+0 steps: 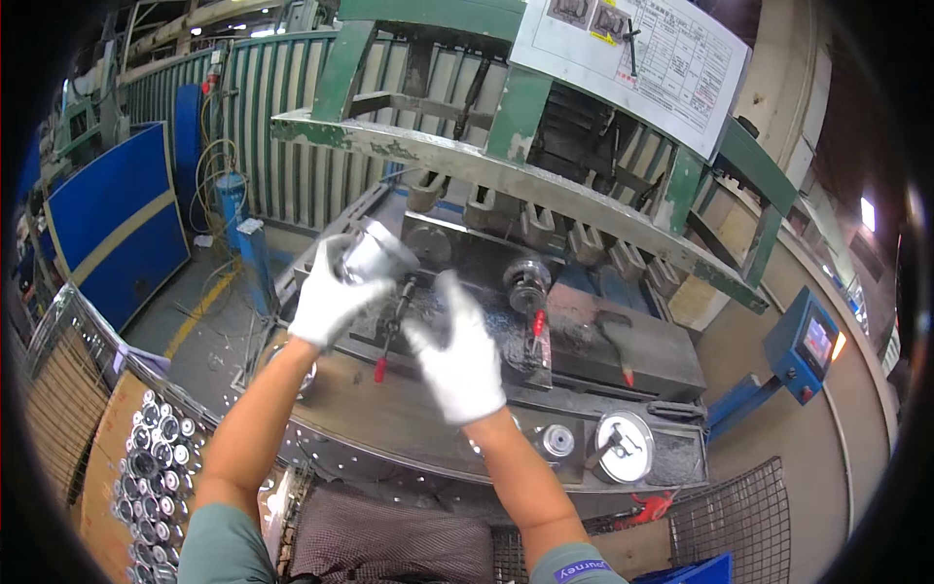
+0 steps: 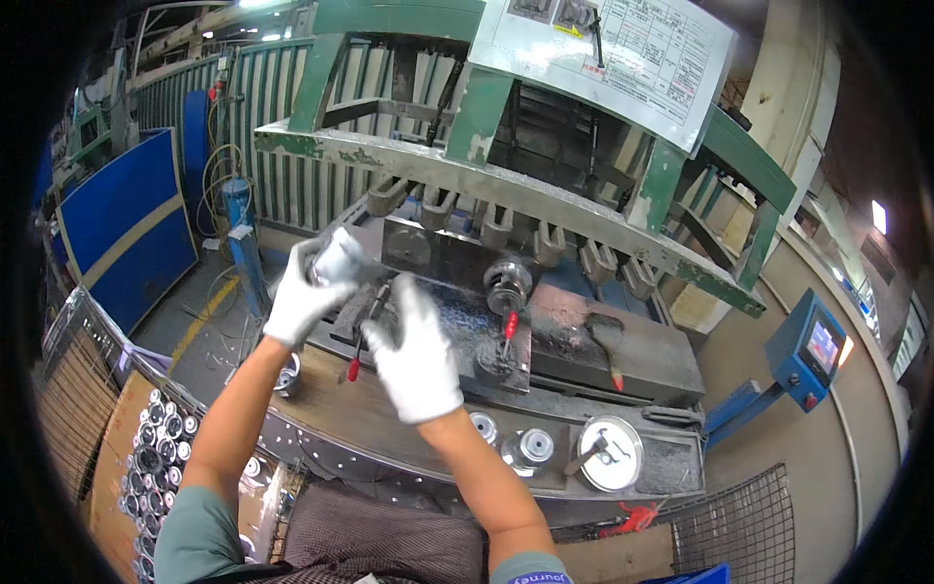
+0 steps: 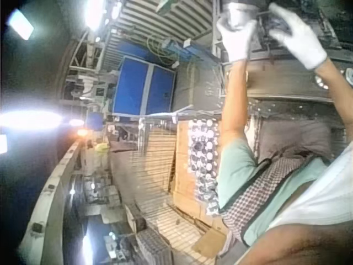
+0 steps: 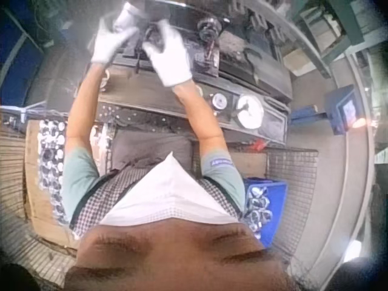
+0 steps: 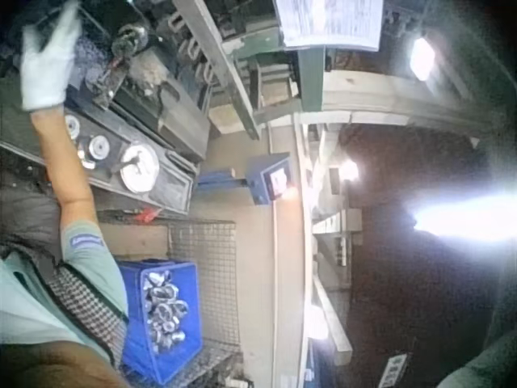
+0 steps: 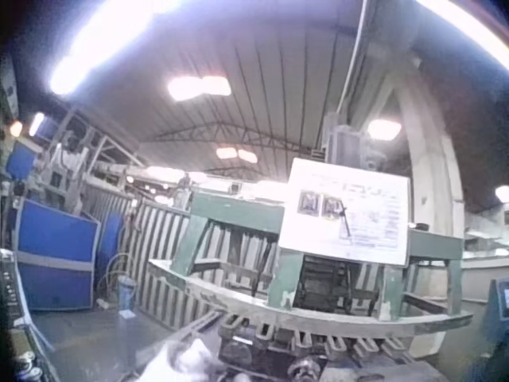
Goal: The person operates an industrial pressing machine to format metal components, sorting them from a storage bin into the machine and then into collection crates by hand.
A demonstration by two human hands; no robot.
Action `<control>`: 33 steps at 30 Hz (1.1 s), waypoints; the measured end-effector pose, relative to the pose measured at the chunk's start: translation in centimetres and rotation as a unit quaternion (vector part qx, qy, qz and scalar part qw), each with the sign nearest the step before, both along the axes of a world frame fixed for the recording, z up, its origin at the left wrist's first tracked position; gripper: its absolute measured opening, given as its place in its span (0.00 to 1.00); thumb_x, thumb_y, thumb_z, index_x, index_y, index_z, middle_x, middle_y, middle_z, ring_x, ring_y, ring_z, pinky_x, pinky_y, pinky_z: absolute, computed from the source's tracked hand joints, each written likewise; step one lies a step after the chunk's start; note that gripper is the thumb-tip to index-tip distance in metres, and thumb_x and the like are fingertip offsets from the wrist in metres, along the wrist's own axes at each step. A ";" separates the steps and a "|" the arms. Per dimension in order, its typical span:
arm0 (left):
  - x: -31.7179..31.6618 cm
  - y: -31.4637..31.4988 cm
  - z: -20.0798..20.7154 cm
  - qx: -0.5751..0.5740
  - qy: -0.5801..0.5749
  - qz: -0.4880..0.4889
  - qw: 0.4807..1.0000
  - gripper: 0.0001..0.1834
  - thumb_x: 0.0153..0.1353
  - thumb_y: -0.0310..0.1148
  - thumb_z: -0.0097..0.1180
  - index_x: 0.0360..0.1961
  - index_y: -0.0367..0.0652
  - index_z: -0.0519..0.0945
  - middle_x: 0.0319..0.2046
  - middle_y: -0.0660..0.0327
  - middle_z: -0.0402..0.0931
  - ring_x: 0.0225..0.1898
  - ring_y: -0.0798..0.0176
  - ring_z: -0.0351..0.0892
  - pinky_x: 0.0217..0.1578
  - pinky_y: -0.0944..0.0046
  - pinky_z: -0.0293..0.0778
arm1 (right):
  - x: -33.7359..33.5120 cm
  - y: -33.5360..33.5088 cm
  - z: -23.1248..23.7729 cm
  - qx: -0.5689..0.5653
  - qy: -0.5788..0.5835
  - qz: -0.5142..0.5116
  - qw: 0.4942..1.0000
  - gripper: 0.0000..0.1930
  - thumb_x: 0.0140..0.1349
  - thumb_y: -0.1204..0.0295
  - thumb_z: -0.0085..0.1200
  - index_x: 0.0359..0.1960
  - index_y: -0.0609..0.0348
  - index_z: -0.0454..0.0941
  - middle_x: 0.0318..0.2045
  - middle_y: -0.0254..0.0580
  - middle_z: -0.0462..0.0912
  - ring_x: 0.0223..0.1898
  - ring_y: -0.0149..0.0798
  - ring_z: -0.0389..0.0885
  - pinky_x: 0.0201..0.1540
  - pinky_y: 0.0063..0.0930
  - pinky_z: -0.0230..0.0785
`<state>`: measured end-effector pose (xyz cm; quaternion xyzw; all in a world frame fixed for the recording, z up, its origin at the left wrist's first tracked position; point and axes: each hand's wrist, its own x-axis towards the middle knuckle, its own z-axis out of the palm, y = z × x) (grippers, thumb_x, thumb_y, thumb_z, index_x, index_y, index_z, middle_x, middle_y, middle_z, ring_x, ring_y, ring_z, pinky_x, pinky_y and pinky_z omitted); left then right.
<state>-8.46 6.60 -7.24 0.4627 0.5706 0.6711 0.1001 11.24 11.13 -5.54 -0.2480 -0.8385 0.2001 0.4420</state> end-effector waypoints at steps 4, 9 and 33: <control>-2.5 5.8 2.8 -0.257 0.055 0.100 0.960 0.54 0.35 0.57 0.73 0.60 0.36 0.66 0.50 0.44 0.76 0.52 0.53 0.77 0.52 0.62 0.74 | -1.6 -3.1 -1.7 0.046 -0.381 0.027 0.923 0.37 0.58 0.61 0.58 0.67 0.57 0.58 0.35 0.52 0.81 0.34 0.49 0.84 0.38 0.44 0.76; -0.1 13.2 2.6 -0.346 0.097 0.089 0.929 0.57 0.33 0.59 0.69 0.63 0.38 0.63 0.52 0.45 0.76 0.56 0.50 0.76 0.57 0.60 0.71 | -4.6 -2.0 -3.5 0.197 -0.481 -0.029 0.854 0.14 0.59 0.66 0.51 0.45 0.57 0.76 0.29 0.44 0.82 0.30 0.43 0.84 0.33 0.39 0.74; 0.6 16.4 2.7 -0.394 0.405 0.106 0.818 0.37 0.48 0.43 0.61 0.58 0.34 0.66 0.47 0.46 0.79 0.48 0.47 0.81 0.48 0.55 0.77 | -3.8 -0.8 -7.2 0.231 -0.130 0.025 0.964 0.08 0.54 0.66 0.58 0.32 0.52 0.75 0.22 0.41 0.74 0.25 0.45 0.78 0.29 0.43 0.71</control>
